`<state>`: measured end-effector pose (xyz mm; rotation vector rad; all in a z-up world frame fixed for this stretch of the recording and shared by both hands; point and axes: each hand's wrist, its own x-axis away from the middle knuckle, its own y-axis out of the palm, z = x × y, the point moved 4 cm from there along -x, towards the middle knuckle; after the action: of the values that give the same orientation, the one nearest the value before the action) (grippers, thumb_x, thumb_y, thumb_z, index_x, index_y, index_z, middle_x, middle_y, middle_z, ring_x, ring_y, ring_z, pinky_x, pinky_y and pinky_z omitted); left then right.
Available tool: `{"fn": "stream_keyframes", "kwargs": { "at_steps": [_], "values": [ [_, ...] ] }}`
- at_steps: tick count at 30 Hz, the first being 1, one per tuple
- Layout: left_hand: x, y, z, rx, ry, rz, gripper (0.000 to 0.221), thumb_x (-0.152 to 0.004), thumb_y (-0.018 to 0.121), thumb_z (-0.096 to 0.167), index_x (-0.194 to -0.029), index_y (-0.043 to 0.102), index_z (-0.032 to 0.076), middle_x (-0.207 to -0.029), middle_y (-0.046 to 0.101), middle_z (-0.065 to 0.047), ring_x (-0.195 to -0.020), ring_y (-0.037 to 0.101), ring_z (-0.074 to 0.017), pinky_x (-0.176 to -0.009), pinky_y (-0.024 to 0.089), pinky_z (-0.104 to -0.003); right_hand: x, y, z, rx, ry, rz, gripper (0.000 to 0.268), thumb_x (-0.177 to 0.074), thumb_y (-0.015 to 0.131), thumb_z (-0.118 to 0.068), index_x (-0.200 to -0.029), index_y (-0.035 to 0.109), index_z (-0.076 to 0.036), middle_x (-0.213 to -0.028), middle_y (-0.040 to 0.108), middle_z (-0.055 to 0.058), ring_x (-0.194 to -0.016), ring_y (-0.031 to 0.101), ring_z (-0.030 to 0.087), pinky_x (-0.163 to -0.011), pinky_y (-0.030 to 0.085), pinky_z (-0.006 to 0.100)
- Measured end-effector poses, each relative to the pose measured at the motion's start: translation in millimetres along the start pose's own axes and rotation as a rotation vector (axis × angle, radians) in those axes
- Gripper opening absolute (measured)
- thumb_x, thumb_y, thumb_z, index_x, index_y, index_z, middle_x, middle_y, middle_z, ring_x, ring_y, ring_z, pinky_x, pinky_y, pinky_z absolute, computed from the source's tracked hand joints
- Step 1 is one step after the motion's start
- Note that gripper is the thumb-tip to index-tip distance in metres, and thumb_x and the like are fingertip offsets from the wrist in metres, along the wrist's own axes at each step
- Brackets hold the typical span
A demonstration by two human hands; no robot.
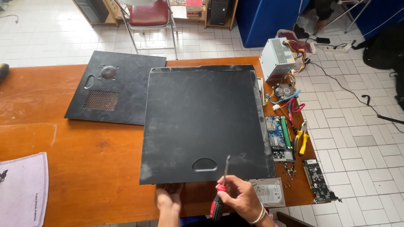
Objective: Using a screwdriver to remove screws and then sliding off the side panels of a desktop computer case.
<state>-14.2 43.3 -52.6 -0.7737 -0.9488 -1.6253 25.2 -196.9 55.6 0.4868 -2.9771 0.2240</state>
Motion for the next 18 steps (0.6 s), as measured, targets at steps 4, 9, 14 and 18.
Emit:
{"fn": "stream_keyframes", "kwargs": {
  "at_steps": [4, 9, 14, 18],
  "values": [
    [61, -2, -8, -0.141, 0.084, -0.122, 0.033, -0.105, 0.042, 0.018, -0.130, 0.058, 0.005, -0.127, 0.065, -0.018, -0.114, 0.064, -0.0369, -0.094, 0.054, -0.051, -6, 24, -29, 0.130, -0.185, -0.152, 0.018, -0.085, 0.080, -0.014, -0.101, 0.072, -0.010, -0.081, 0.074, -0.002, -0.063, 0.069, 0.008, -0.061, 0.062, 0.020],
    [78, -37, -17, -0.859, 0.341, -0.537, 0.081, -0.081, 0.056, 0.045, -0.157, 0.044, 0.020, -0.099, 0.087, -0.006, -0.094, 0.079, -0.0205, -0.093, 0.055, -0.031, -8, 59, -12, 0.119, -0.198, -0.275, 0.026, -0.084, 0.087, -0.021, -0.100, 0.071, -0.008, -0.081, 0.076, 0.001, -0.061, 0.067, 0.006, -0.055, 0.056, 0.021],
    [56, -81, 5, -1.178, 0.308, -0.555, 0.066, -0.073, 0.062, 0.047, -0.134, 0.073, 0.024, -0.107, 0.091, -0.002, -0.097, 0.087, -0.0138, -0.085, 0.065, -0.022, -6, 98, -16, 0.379, -0.501, -0.432, 0.015, -0.090, 0.076, -0.024, -0.090, 0.064, -0.014, -0.088, 0.062, 0.001, -0.063, 0.058, 0.018, -0.051, 0.049, 0.033],
    [-123, -179, -25, -1.101, 0.749, -0.527, 0.049, -0.079, 0.060, 0.026, -0.123, 0.081, 0.016, -0.090, 0.079, -0.003, -0.082, 0.074, -0.0111, -0.089, 0.054, -0.021, -39, 82, -84, 0.394, -0.749, -0.335, 0.024, -0.103, 0.067, -0.029, -0.089, 0.064, -0.009, -0.088, 0.060, 0.007, -0.073, 0.061, 0.022, -0.067, 0.052, 0.033]
  ]
}}
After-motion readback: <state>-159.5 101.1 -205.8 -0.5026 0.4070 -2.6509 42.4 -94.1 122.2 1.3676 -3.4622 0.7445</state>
